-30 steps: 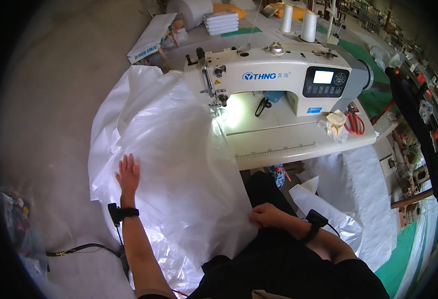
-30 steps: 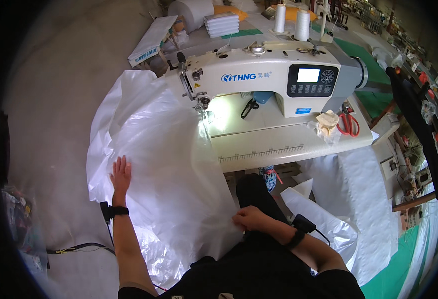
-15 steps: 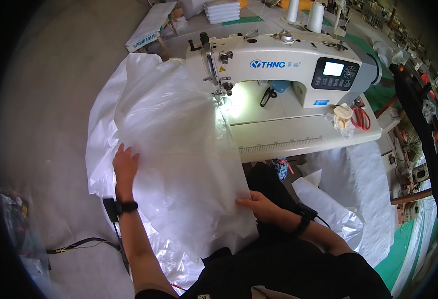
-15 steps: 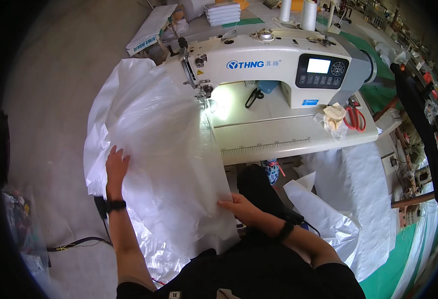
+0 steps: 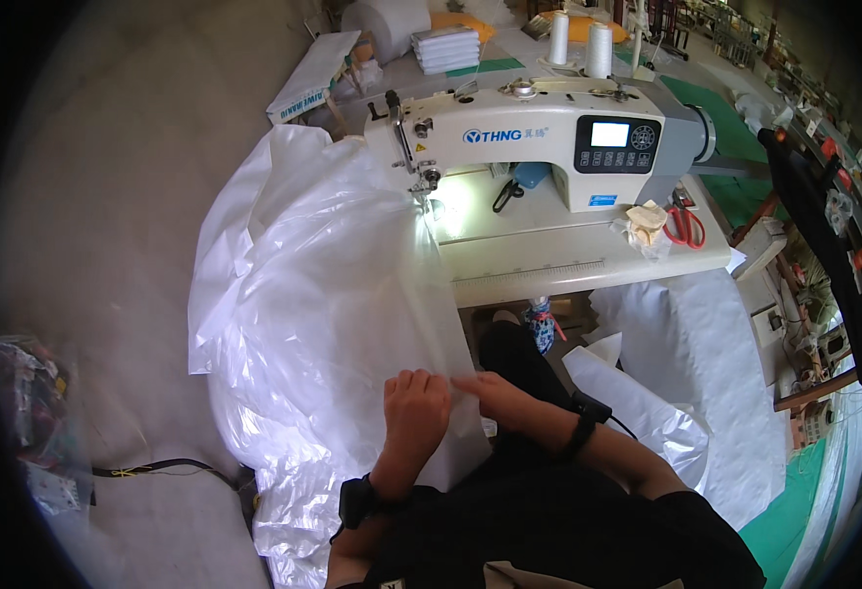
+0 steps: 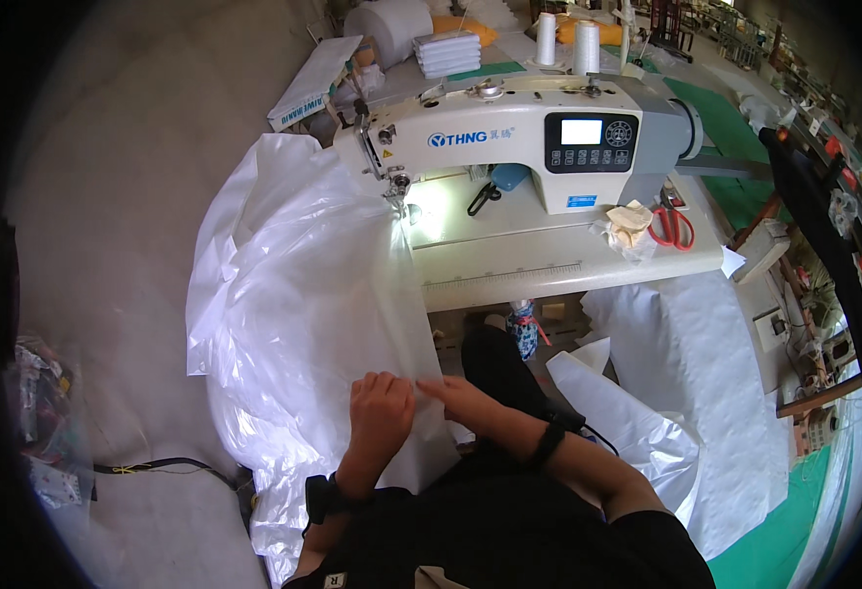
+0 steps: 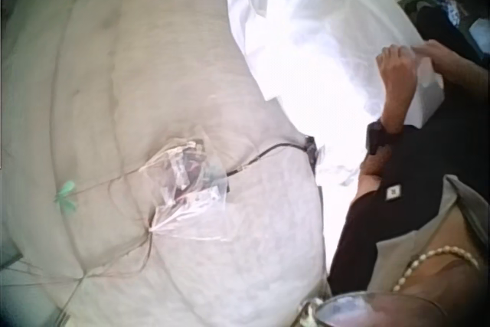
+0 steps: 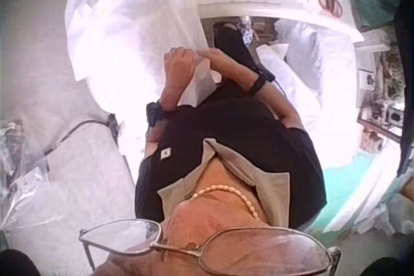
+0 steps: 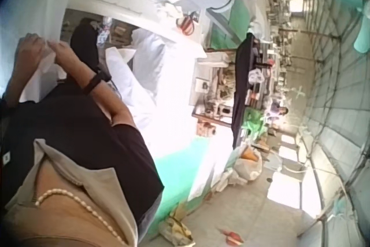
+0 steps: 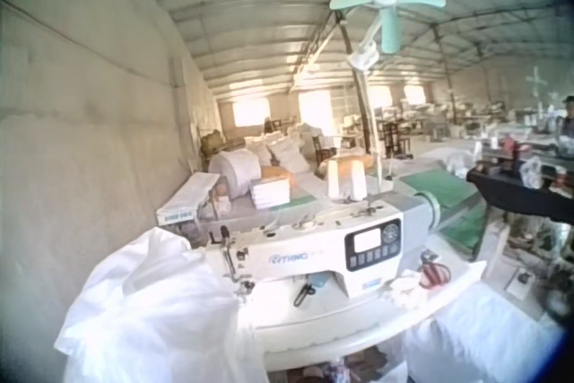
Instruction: Using an industrial sewing machine to stitch a large white plastic or fabric sheet.
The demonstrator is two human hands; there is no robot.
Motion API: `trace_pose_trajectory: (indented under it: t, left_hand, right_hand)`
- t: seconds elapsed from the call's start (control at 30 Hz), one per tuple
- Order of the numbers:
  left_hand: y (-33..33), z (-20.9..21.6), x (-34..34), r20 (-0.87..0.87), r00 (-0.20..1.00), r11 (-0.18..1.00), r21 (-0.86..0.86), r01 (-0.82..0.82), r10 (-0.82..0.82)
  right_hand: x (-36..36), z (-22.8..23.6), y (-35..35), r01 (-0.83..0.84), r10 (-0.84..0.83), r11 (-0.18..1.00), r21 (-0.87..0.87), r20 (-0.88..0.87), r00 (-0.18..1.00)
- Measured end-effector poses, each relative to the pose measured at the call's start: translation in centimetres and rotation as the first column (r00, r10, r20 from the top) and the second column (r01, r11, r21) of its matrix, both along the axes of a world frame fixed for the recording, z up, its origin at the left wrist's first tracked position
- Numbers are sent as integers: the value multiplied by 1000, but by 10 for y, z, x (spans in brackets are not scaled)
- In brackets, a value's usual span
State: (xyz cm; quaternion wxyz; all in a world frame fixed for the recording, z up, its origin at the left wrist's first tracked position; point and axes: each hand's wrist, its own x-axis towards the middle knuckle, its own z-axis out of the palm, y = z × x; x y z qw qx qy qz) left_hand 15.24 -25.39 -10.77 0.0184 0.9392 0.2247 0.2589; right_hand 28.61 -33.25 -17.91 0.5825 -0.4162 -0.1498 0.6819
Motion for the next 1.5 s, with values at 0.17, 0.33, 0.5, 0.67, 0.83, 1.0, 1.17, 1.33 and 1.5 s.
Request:
trace_pose_trajectory:
  t: [0.17, 0.33, 0.5, 0.67, 0.83, 1.0, 1.17, 1.33, 1.5]
  left_hand:
    - [-1, -2, 4, -186, 979, 996, -2, 87, -85]
    - [-2, 1, 19, -216, 967, 988, -102, 116, -136]
    - [66, 1, -21, 47, 990, 979, -162, -127, 136]
    - [194, -26, -77, 9, 908, 908, -1, -419, 419]
    - [260, -35, -93, -181, 837, 837, -101, -537, 516]
    - [301, -29, -73, -286, 791, 810, -81, -581, 540]
    - [334, -18, -53, -329, 792, 812, -110, -573, 514]
    - [362, -15, -34, -350, 789, 813, -116, -571, 505]
    - [372, -5, -18, -300, 806, 801, -175, -572, 510]
  right_hand:
    - [38, 16, 54, 110, -142, 990, 91, 606, 783]
    - [44, 3, 97, 240, -335, 928, 286, 921, 198]
    - [29, 35, 84, 174, -72, 978, 113, 972, -225]
    - [20, 61, 98, 42, 144, 988, -147, 796, -588]
    - [28, 53, 134, 52, 93, 996, -78, 771, -629]
    - [49, 60, 165, 82, 89, 995, -49, 793, -602]
    - [64, 61, 193, 130, 154, 987, -92, 760, -631]
    - [78, 66, 214, 121, 177, 984, -130, 784, -595]
    - [84, 67, 216, 184, 93, 983, -2, 867, -489]
